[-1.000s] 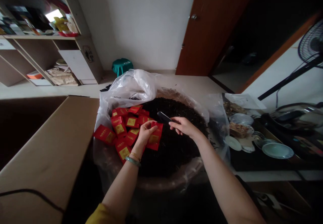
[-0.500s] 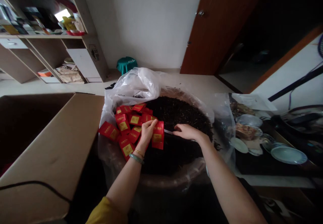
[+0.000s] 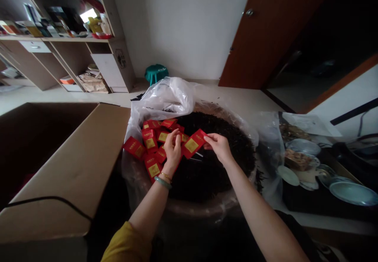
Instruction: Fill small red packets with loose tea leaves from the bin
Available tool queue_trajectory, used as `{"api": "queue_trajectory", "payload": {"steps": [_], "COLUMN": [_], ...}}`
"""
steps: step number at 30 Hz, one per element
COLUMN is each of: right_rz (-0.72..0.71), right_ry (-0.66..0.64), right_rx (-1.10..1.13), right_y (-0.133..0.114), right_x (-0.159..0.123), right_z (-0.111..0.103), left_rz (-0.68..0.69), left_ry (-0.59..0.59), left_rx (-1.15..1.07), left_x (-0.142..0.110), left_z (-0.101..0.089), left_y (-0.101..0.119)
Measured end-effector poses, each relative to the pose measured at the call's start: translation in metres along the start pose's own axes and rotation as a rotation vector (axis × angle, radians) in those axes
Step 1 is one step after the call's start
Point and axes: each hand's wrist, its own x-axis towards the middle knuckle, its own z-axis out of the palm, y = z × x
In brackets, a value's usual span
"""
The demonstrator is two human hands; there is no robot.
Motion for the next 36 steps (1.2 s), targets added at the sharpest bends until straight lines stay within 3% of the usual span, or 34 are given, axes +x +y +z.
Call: {"api": "queue_trajectory", "payload": {"steps": [2,5,9,12,15,21,25,28,32,34,36], "right_rz": [0.017,0.059,0.141,0.170,0.180,0.185,0.157,0.130,0.009,-0.105,-0.218], "right_ry": [-0.038,-0.216,-0.388,-0.435,-0.452,-0.517,-0.552,-0.552,-0.499,-0.406,-0.233], "right_rx": [0.128,0.276,0.250,0.153,0.071,0.003,0.012,0.028,0.110,0.125,0.060], "right_y": [0.001,0.004,0.007,0.008,0.008,0.003,0.001,0.002,0.000,-0.002,-0.004], "right_x": [-0.002,-0.009,-0.015,-0.015,-0.017,-0.024,-0.028,-0.031,-0.031,-0.026,-0.019], "right_z": [0.010,0.028,0.039,0.036,0.034,0.034,0.035,0.040,0.044,0.041,0.033], "left_rz": [0.061,0.063,-0.183,-0.205,-0.200,-0.149,-0.160,-0.032,0.156,0.102,0.004], "left_ry": [0.010,-0.165,-0.500,-0.636,-0.649,-0.804,-0.585,-0.359,-0.217,-0.177,-0.282], "left_rx": [0.204,0.711,1.273,1.430,1.489,1.407,1.413,1.300,0.801,0.510,0.313], "left_x": [0.002,0.003,-0.012,-0.029,-0.040,-0.033,-0.031,-0.027,-0.011,-0.001,0.008], "left_z": [-0.017,-0.056,-0.101,-0.111,-0.110,-0.121,-0.131,-0.132,-0.113,-0.093,-0.070], "left_y": [0.016,0.034,0.033,0.021,0.013,0.022,0.053,0.078,0.079,0.064,0.047]}}
